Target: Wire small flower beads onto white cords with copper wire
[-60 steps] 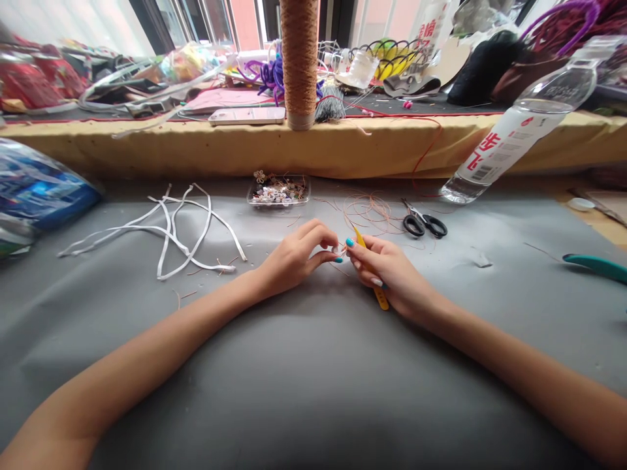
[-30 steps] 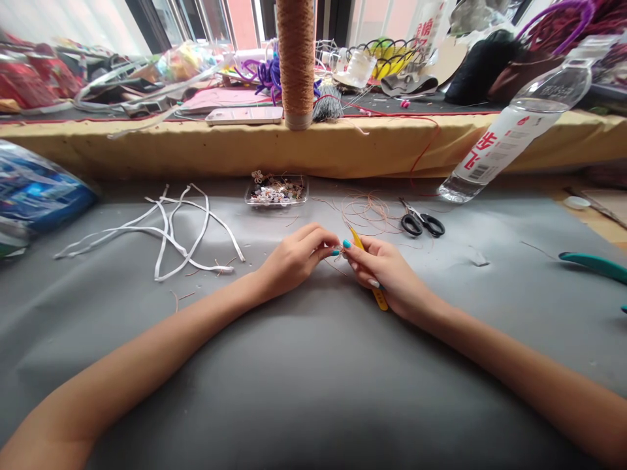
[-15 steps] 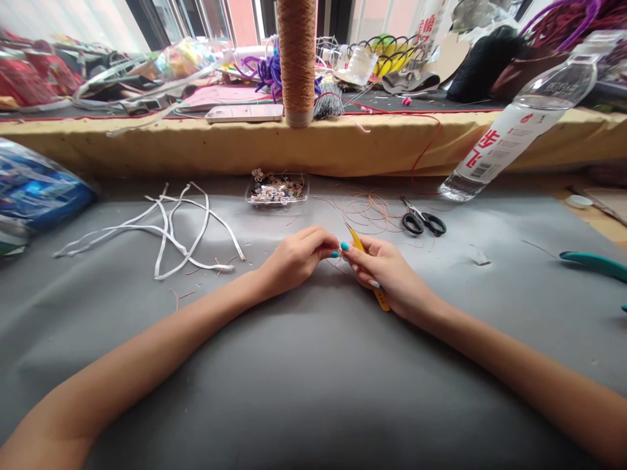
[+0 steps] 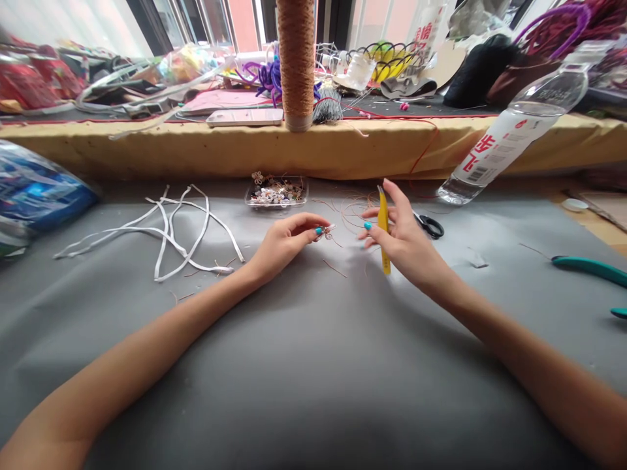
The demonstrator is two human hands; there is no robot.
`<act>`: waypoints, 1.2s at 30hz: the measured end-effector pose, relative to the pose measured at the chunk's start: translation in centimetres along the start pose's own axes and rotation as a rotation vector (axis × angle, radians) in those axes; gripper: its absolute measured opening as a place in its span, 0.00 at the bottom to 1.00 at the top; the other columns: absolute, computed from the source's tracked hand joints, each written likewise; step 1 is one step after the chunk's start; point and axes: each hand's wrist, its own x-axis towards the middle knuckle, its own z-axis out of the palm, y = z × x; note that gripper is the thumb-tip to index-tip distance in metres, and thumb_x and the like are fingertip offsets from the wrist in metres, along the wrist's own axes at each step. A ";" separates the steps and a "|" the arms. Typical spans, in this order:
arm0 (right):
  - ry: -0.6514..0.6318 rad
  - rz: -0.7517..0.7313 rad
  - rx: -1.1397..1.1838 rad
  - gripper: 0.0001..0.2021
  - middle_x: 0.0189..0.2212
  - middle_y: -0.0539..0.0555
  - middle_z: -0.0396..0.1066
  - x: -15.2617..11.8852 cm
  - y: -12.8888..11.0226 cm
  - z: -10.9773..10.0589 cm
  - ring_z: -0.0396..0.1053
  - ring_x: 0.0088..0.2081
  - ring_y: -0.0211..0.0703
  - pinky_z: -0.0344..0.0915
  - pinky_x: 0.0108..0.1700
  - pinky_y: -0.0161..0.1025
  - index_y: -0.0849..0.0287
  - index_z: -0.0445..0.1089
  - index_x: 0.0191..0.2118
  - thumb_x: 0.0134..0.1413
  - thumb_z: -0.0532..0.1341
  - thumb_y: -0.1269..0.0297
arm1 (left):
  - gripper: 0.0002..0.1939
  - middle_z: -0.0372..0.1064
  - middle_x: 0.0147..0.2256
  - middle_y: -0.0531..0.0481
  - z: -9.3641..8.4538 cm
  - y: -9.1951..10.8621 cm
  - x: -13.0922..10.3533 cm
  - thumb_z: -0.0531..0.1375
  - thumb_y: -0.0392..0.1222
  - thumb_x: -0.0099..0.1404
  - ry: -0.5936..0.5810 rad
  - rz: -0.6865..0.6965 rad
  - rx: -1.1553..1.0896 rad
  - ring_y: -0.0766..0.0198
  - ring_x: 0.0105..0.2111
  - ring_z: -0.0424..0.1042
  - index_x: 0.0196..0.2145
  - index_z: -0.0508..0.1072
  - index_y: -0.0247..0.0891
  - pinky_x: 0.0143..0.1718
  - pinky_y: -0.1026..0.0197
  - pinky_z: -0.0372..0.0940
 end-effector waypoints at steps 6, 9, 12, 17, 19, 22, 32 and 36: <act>0.093 -0.491 -0.558 0.27 0.60 0.59 0.41 -0.1 0.7 0.0 0.42 0.61 0.50 0.51 0.56 0.52 0.55 0.49 0.59 0.52 0.51 0.73 | 0.10 0.69 0.35 0.51 0.0 -0.4 0.2 0.56 0.38 0.57 0.057 -0.032 -0.028 0.69 0.32 0.65 0.37 0.70 0.35 0.36 0.65 0.60; -0.123 -0.731 -0.473 0.21 0.51 0.60 0.59 -2.3 -0.8 1.8 0.56 0.55 0.42 0.56 0.55 0.43 0.60 0.57 0.55 0.55 0.48 0.74 | 0.08 0.68 0.31 0.52 0.1 -1.2 0.5 0.57 0.38 0.55 0.118 -0.025 -0.042 0.70 0.30 0.65 0.35 0.70 0.35 0.33 0.66 0.61; -0.589 -0.770 -0.370 0.19 0.52 0.62 0.60 -4.6 -2.6 4.1 0.57 0.54 0.41 0.55 0.56 0.38 0.68 0.59 0.54 0.57 0.45 0.73 | 0.07 0.66 0.29 0.53 0.0 -1.7 1.3 0.58 0.38 0.54 0.230 0.044 -0.139 0.71 0.27 0.64 0.33 0.70 0.35 0.30 0.66 0.62; -0.929 -0.449 -0.156 0.31 0.62 0.68 0.33 -6.3 -5.2 7.4 0.35 0.63 0.46 0.42 0.61 0.39 0.76 0.39 0.61 0.58 0.48 0.62 | 0.05 0.65 0.27 0.53 -0.8 -0.6 4.5 0.57 0.33 0.55 0.495 0.150 -0.380 0.72 0.26 0.65 0.32 0.68 0.35 0.27 0.67 0.64; -0.923 -0.343 -0.054 0.35 0.62 0.69 0.25 -7.1 -6.1 8.8 0.26 0.63 0.47 0.37 0.62 0.39 0.79 0.33 0.61 0.57 0.49 0.60 | 0.04 0.64 0.25 0.54 -1.4 0.3 6.6 0.54 0.31 0.56 0.619 0.122 -0.458 0.73 0.24 0.64 0.30 0.68 0.35 0.27 0.67 0.64; -0.954 -0.328 0.127 0.40 0.61 0.72 0.16 -9.0 -7.5 10.8 0.20 0.62 0.50 0.36 0.61 0.40 0.82 0.27 0.60 0.54 0.52 0.61 | 0.05 0.62 0.26 0.55 -2.4 1.6 9.6 0.52 0.30 0.60 0.797 0.117 -0.495 0.75 0.25 0.64 0.30 0.65 0.36 0.31 0.65 0.63; -0.821 -0.318 0.318 0.29 0.60 0.68 0.44 -12.2 -10.7 9.2 0.41 0.62 0.40 0.42 0.61 0.33 0.80 0.45 0.59 0.53 0.50 0.70 | 0.05 0.66 0.33 0.48 -5.5 0.8 11.4 0.52 0.34 0.63 0.982 -0.008 -0.362 0.71 0.30 0.66 0.37 0.65 0.32 0.32 0.62 0.63; -0.705 -0.169 0.300 0.32 0.61 0.64 0.42 -12.8 -11.4 9.1 0.44 0.61 0.38 0.49 0.58 0.32 0.74 0.41 0.61 0.52 0.51 0.69 | 0.16 0.64 0.43 0.45 -6.2 0.3 11.6 0.53 0.44 0.63 1.038 -0.038 -0.281 0.63 0.39 0.67 0.46 0.64 0.33 0.39 0.55 0.66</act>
